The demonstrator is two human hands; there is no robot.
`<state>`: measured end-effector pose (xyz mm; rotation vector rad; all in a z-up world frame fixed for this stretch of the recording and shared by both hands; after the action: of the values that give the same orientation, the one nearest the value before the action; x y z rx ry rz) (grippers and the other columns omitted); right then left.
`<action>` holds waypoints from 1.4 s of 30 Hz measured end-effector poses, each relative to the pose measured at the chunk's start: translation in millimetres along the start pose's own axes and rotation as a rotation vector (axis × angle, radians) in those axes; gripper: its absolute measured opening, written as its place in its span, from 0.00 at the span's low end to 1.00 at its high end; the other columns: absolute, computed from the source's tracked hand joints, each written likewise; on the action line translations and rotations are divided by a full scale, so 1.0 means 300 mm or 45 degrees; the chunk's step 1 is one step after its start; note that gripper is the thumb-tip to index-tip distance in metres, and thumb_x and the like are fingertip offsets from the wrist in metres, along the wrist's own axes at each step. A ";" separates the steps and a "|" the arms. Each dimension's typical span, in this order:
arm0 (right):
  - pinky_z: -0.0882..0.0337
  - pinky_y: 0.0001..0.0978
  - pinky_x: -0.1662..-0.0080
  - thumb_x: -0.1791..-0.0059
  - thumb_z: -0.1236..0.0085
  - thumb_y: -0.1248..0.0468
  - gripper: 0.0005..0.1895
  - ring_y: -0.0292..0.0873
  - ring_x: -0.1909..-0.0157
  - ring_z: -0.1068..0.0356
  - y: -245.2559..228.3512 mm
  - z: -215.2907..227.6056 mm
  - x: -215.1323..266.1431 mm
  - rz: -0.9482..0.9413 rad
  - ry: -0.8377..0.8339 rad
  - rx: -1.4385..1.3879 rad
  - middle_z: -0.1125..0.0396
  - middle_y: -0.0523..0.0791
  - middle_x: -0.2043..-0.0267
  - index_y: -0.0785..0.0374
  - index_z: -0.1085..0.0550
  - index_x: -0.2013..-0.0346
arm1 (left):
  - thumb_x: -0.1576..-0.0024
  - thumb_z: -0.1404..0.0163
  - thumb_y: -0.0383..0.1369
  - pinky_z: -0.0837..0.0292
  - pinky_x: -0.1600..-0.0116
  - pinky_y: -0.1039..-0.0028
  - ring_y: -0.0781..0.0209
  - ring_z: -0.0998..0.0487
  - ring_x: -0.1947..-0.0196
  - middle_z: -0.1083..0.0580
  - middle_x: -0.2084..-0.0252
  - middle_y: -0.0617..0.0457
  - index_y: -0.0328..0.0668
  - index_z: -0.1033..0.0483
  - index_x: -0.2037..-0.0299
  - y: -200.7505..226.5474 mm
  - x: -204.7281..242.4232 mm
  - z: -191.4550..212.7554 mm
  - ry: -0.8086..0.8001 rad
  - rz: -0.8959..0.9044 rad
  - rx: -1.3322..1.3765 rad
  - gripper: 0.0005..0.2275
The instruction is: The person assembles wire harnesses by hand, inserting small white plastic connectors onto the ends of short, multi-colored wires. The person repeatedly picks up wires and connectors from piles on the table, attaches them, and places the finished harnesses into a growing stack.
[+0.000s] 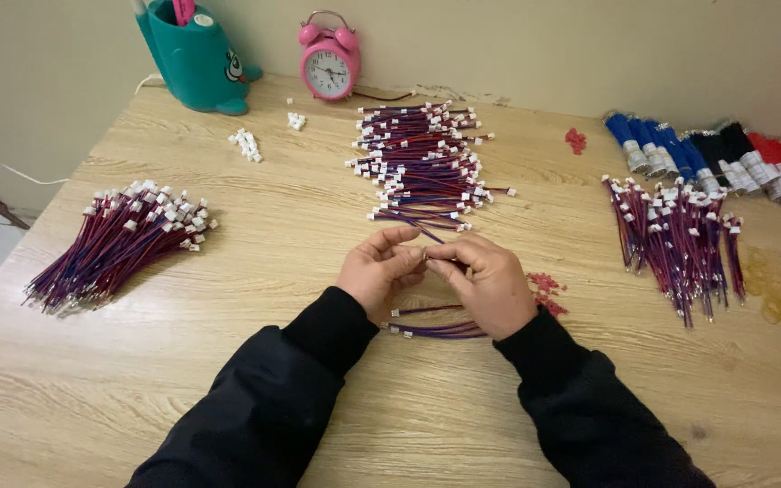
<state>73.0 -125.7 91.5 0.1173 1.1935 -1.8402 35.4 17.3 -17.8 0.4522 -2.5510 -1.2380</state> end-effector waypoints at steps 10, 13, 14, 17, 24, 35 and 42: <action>0.32 0.28 0.66 0.57 0.36 0.71 0.06 0.40 0.70 0.30 0.036 0.004 0.006 -0.050 0.001 -0.101 0.28 0.47 0.72 0.59 0.19 0.66 | 0.50 0.42 0.24 0.19 0.67 0.77 0.58 0.18 0.70 0.23 0.70 0.48 0.34 0.27 0.50 -0.003 0.016 -0.012 -0.056 -0.002 -0.046 0.16; 0.32 0.27 0.66 0.57 0.35 0.69 0.05 0.40 0.69 0.29 0.039 0.003 0.007 -0.062 -0.017 -0.094 0.28 0.47 0.72 0.59 0.19 0.67 | 0.48 0.42 0.24 0.19 0.67 0.77 0.59 0.18 0.70 0.23 0.71 0.47 0.35 0.26 0.50 -0.017 0.014 -0.007 -0.062 -0.022 -0.089 0.15; 0.32 0.26 0.67 0.57 0.35 0.69 0.05 0.38 0.70 0.30 0.038 0.004 0.006 -0.074 -0.011 -0.081 0.28 0.45 0.72 0.58 0.19 0.68 | 0.48 0.43 0.24 0.19 0.66 0.77 0.59 0.18 0.70 0.23 0.71 0.48 0.35 0.26 0.51 -0.021 0.012 -0.007 -0.069 -0.040 -0.122 0.15; 0.31 0.26 0.65 0.57 0.35 0.69 0.05 0.38 0.69 0.28 0.038 0.007 0.001 -0.086 -0.027 -0.088 0.27 0.44 0.72 0.57 0.19 0.67 | 0.48 0.43 0.24 0.19 0.66 0.77 0.59 0.18 0.70 0.23 0.71 0.48 0.34 0.26 0.50 -0.012 0.016 -0.011 -0.076 -0.057 -0.134 0.15; 0.29 0.32 0.61 0.56 0.39 0.73 0.07 0.37 0.66 0.31 0.032 0.011 -0.004 -0.190 -0.093 -0.206 0.27 0.49 0.72 0.63 0.20 0.64 | 0.49 0.43 0.22 0.19 0.66 0.76 0.57 0.18 0.70 0.24 0.71 0.47 0.33 0.28 0.49 0.004 0.009 -0.014 -0.090 -0.045 0.032 0.17; 0.29 0.27 0.63 0.57 0.38 0.70 0.09 0.33 0.69 0.32 0.033 0.009 0.019 -0.366 -0.045 -0.137 0.27 0.45 0.74 0.58 0.19 0.64 | 0.47 0.44 0.23 0.20 0.66 0.79 0.60 0.19 0.70 0.23 0.70 0.46 0.35 0.25 0.51 -0.017 0.005 -0.014 -0.113 -0.121 -0.217 0.13; 0.30 0.25 0.64 0.56 0.40 0.72 0.10 0.32 0.69 0.34 0.011 0.007 0.033 -0.359 -0.008 -0.174 0.28 0.45 0.74 0.61 0.19 0.62 | 0.48 0.44 0.23 0.19 0.68 0.77 0.59 0.19 0.73 0.23 0.70 0.45 0.35 0.28 0.48 0.007 0.035 -0.035 -0.121 -0.009 0.016 0.17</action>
<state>70.4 -134.0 85.1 -0.1401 1.3831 -1.9895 29.4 6.9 -8.8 0.4143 -2.6392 -1.2758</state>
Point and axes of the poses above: each hand's wrist, its own x-axis away from the middle knuckle, its own z-axis out of the back of the hand, y = z × x, the point moved 3 cm from there along -x, towards the middle knuckle
